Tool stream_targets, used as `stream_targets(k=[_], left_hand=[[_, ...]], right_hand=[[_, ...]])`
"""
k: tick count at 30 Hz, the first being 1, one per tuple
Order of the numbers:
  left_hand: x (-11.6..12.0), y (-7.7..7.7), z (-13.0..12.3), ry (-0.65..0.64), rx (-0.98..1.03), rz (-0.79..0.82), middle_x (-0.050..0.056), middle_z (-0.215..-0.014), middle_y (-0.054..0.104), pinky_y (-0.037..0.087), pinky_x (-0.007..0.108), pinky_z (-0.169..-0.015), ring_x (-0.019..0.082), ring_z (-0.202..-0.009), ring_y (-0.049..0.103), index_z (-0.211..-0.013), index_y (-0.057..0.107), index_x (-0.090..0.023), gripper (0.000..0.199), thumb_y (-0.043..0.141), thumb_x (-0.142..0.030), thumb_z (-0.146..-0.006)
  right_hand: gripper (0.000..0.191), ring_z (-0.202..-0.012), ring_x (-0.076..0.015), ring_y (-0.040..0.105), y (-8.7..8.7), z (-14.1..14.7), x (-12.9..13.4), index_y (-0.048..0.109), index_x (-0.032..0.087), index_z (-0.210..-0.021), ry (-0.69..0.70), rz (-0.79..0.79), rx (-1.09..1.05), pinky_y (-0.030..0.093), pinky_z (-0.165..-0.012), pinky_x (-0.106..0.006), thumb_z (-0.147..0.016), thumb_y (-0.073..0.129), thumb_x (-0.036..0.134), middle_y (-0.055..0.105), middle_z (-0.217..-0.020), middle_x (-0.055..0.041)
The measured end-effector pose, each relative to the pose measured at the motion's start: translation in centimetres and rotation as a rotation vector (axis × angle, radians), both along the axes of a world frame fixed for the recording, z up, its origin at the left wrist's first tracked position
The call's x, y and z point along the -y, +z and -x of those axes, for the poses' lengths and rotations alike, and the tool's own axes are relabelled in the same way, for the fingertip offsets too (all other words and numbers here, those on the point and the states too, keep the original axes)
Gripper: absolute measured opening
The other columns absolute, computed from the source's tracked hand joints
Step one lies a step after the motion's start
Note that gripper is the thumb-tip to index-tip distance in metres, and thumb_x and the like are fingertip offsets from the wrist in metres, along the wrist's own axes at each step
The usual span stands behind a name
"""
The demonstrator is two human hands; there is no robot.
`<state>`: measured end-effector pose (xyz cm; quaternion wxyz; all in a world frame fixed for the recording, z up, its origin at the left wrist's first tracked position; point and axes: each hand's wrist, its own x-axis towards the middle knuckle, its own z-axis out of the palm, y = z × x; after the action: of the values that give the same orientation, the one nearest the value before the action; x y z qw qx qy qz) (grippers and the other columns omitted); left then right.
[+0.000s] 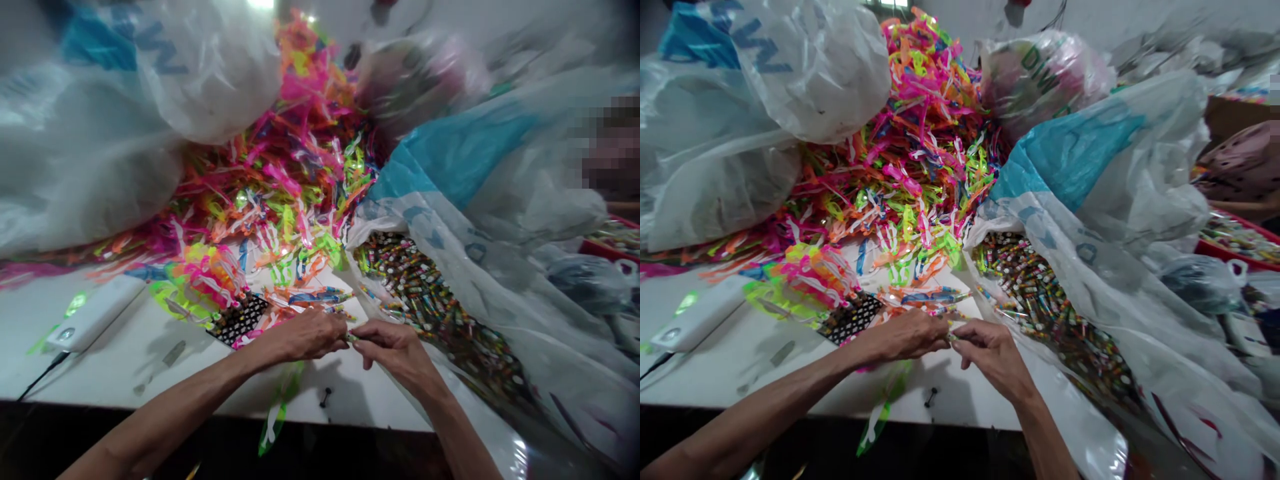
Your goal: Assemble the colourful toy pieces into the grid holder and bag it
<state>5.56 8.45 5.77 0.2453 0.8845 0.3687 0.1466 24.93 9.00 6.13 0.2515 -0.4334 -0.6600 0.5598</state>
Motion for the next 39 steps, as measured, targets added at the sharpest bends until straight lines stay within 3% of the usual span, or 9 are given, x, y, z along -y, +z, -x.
stream_targets(k=[6,9,16,20,23,28,32,35,39], left_hand=[[-0.5,0.4,0.8,0.162,-0.032,0.012,0.003,-0.085,0.062,0.038,0.023,-0.062,0.017,-0.076,0.058,-0.101,0.054,-0.020,0.026,0.041,-0.039,-0.089],[-0.3,0.5,1.0,0.120,-0.099,-0.050,0.004,-0.092,0.062,0.038,0.024,-0.064,0.018,-0.081,0.058,-0.103,0.054,-0.020,0.025,0.039,-0.035,-0.090],[0.5,1.0,0.0,0.119,-0.223,-0.120,0.005,-0.088,0.065,0.038,0.025,-0.062,0.017,-0.075,0.059,-0.097,0.058,-0.018,0.026,0.036,-0.030,-0.092],[0.5,1.2,0.3,0.054,-0.217,-0.209,0.004,-0.089,0.065,0.038,0.031,-0.073,0.019,-0.081,0.060,-0.097,0.058,-0.019,0.023,0.037,-0.025,-0.091],[0.6,1.3,0.9,-0.014,-0.151,-0.231,0.005,-0.095,0.065,0.036,0.032,-0.078,0.019,-0.087,0.059,-0.097,0.058,-0.020,0.023,0.037,-0.022,-0.091],[1.0,1.2,1.2,-0.096,-0.081,-0.201,0.005,-0.101,0.065,0.034,0.031,-0.083,0.017,-0.094,0.058,-0.093,0.059,-0.020,0.022,0.037,-0.016,-0.090],[0.8,0.4,0.9,0.072,-0.240,-0.184,0.006,-0.097,0.064,0.034,0.034,-0.084,0.020,-0.090,0.058,-0.104,0.056,-0.020,0.024,0.039,-0.014,-0.089],[0.1,-0.3,1.2,0.228,-0.314,-0.216,0.008,-0.107,0.061,0.030,0.041,-0.090,0.023,-0.097,0.056,-0.118,0.049,-0.022,0.031,0.044,-0.026,-0.088],[-3.5,-0.7,2.0,0.385,-0.282,-0.150,0.008,-0.112,0.058,0.032,0.039,-0.090,0.024,-0.104,0.052,-0.118,0.049,-0.023,0.038,0.040,-0.043,-0.087]], right_hand=[[0.017,-0.052,-0.0111,0.056,0.1,1.0,-0.7,0.066,0.015,-0.083,-0.140,-0.091,-0.076,0.044,-0.051,-0.023,-0.073,0.063,0.029,0.062,-0.061,0.0008],[0.018,-0.051,-0.0120,0.056,0.5,0.7,-0.8,0.066,0.015,-0.085,-0.168,-0.190,0.029,0.043,-0.049,-0.023,-0.076,0.059,0.030,0.061,-0.056,0.0013],[0.013,-0.084,-0.0180,0.060,0.9,0.8,0.6,0.063,0.021,-0.091,-0.008,-0.835,0.638,0.040,-0.071,-0.027,-0.080,0.058,0.025,0.065,-0.086,-0.0025],[0.013,-0.062,-0.0135,0.057,1.0,1.4,1.3,0.059,0.018,-0.083,0.052,-1.104,0.858,0.032,-0.056,-0.027,-0.087,0.048,0.024,0.062,-0.076,-0.0025],[0.021,-0.055,-0.0126,0.052,0.5,1.4,2.0,0.055,0.017,-0.075,0.090,-1.265,0.868,0.028,-0.054,-0.028,-0.089,0.042,0.023,0.059,-0.070,-0.0037],[0.019,-0.055,-0.0133,0.048,-1.0,1.5,2.7,0.055,0.016,-0.076,0.159,-1.291,0.808,0.026,-0.054,-0.030,-0.089,0.042,0.019,0.056,-0.069,-0.0039],[0.016,-0.061,-0.0151,0.052,-1.8,2.0,1.1,0.058,0.015,-0.085,0.099,-1.270,0.817,0.031,-0.059,-0.029,-0.089,0.043,0.018,0.060,-0.072,-0.0048],[0.020,-0.082,-0.0211,0.056,-2.1,1.7,-0.8,0.058,0.014,-0.100,-0.030,-1.214,0.817,0.037,-0.072,-0.032,-0.088,0.046,0.025,0.063,-0.089,-0.0090],[0.030,-0.099,-0.0236,0.053,-3.3,-0.2,-1.3,0.054,0.015,-0.110,-0.147,-1.037,0.765,0.040,-0.082,-0.034,-0.086,0.049,0.030,0.060,-0.106,-0.0107]])
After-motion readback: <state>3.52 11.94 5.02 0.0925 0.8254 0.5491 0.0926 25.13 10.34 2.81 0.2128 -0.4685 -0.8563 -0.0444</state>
